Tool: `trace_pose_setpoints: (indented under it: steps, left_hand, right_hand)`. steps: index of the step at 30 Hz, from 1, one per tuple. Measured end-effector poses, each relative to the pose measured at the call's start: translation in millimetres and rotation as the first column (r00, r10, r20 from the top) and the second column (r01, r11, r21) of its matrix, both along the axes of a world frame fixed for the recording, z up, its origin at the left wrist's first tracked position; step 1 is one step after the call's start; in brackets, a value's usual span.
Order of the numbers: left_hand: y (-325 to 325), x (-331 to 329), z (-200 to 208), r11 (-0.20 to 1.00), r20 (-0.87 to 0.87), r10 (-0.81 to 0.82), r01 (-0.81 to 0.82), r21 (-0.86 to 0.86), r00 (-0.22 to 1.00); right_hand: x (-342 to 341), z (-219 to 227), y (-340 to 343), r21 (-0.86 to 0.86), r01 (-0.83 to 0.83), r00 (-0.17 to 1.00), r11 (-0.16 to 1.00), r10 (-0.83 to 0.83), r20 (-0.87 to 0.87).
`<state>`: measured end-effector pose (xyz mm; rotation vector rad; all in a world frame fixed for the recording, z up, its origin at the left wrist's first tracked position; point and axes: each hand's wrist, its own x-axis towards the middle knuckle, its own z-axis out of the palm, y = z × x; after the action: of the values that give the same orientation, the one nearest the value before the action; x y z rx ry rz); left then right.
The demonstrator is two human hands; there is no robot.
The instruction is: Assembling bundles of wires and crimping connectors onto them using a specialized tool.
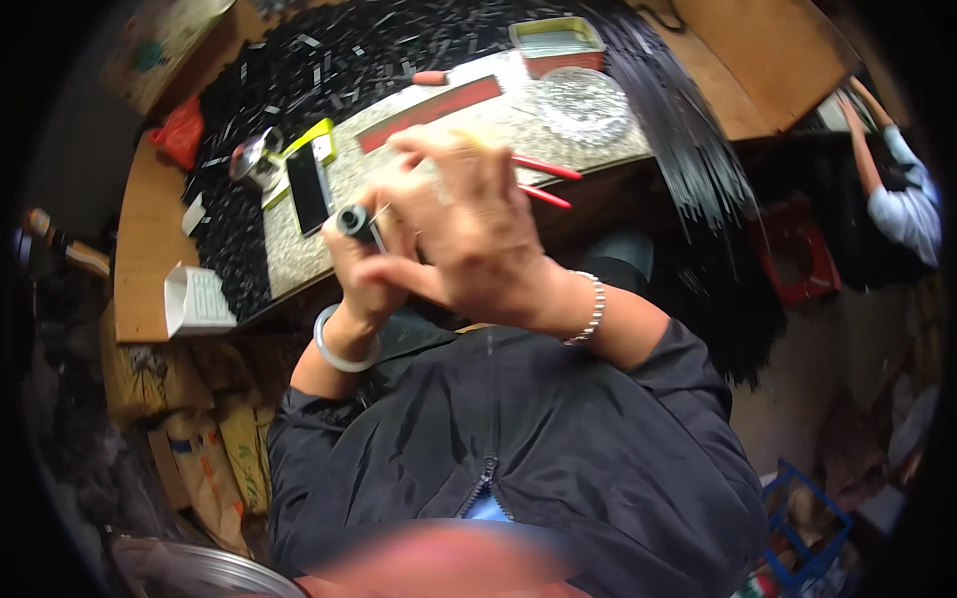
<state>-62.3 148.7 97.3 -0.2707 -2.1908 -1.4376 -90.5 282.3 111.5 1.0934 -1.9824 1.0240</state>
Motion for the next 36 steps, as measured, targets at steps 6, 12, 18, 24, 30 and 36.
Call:
trace_pose_setpoints:
  steps: [6,12,18,24,30,36]
  left_hand:
    - [-11.3,-7.9,-5.0,0.928,0.099,0.005,-0.042,0.370,0.995]
    - [-20.6,-4.6,-7.4,0.840,0.061,-0.129,0.076,0.538,0.990]
    - [-20.8,-3.6,-10.8,0.946,0.130,-0.053,0.008,0.323,0.990]
    - [-23.1,-8.1,-9.9,0.952,0.072,0.031,-0.052,0.300,0.997]
    - [-27.2,-19.1,-23.7,0.960,-0.014,0.057,-0.051,0.277,0.998]
    - [-21.2,-22.7,-25.0,0.947,-0.031,0.035,-0.024,0.321,0.999]
  right_hand:
    - [-10.3,-31.2,9.7,-0.115,-0.096,0.994,0.989,0.089,-0.066]
    - [-72.8,-128.7,35.4,0.297,0.231,0.959,0.927,-0.268,0.090]
    - [-74.2,-126.1,31.8,0.513,0.294,0.935,0.807,-0.353,0.020]
    - [-47.0,-62.8,72.1,0.081,-0.187,0.786,0.979,0.099,0.611]
    - [-12.3,2.4,72.1,0.374,0.175,0.981,0.911,-0.129,-0.145]
    - [-7.3,17.4,72.3,0.454,0.245,0.947,0.857,-0.111,-0.301]
